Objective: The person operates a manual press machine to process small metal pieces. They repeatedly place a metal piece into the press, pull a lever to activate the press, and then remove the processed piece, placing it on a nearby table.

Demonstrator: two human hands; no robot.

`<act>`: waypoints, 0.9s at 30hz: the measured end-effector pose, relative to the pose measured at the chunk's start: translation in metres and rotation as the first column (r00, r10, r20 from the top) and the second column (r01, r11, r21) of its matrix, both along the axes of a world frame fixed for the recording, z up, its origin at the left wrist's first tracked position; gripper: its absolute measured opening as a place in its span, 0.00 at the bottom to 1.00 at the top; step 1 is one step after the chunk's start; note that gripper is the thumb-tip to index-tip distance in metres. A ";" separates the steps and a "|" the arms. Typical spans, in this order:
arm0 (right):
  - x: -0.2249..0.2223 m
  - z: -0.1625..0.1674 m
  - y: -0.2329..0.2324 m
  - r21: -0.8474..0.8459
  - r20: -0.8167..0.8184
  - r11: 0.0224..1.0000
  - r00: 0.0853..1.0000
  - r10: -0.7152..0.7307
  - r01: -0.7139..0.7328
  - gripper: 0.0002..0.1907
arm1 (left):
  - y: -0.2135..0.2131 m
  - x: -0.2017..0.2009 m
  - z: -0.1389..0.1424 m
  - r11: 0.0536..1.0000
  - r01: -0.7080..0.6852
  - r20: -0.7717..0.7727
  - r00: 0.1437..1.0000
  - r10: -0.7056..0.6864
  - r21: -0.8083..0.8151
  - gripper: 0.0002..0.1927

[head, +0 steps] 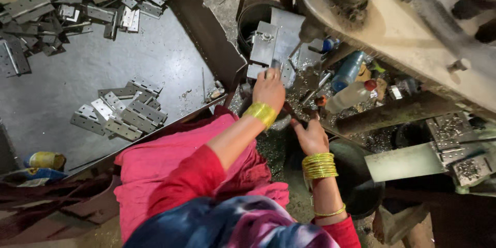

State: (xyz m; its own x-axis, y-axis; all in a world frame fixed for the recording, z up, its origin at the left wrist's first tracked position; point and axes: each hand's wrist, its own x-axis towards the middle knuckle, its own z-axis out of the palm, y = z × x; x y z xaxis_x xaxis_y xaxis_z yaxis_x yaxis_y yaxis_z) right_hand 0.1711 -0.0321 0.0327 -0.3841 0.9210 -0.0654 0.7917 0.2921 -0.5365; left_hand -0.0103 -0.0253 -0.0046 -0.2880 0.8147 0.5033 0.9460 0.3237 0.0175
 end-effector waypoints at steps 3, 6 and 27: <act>0.000 0.000 0.006 -0.197 0.001 0.980 1.000 0.013 -0.013 0.30 | -0.012 -0.004 0.002 0.974 0.117 0.109 0.989 -0.097 -0.196 0.14; 0.005 -0.009 0.021 -0.294 0.027 0.956 1.000 -0.002 0.010 0.33 | 0.013 -0.004 0.009 0.988 0.089 0.190 0.980 -0.064 -0.126 0.14; 0.050 -0.202 0.009 -0.029 0.040 0.997 0.997 -0.069 0.070 0.29 | 0.030 -0.015 0.000 0.992 0.001 0.174 0.985 0.020 -0.123 0.18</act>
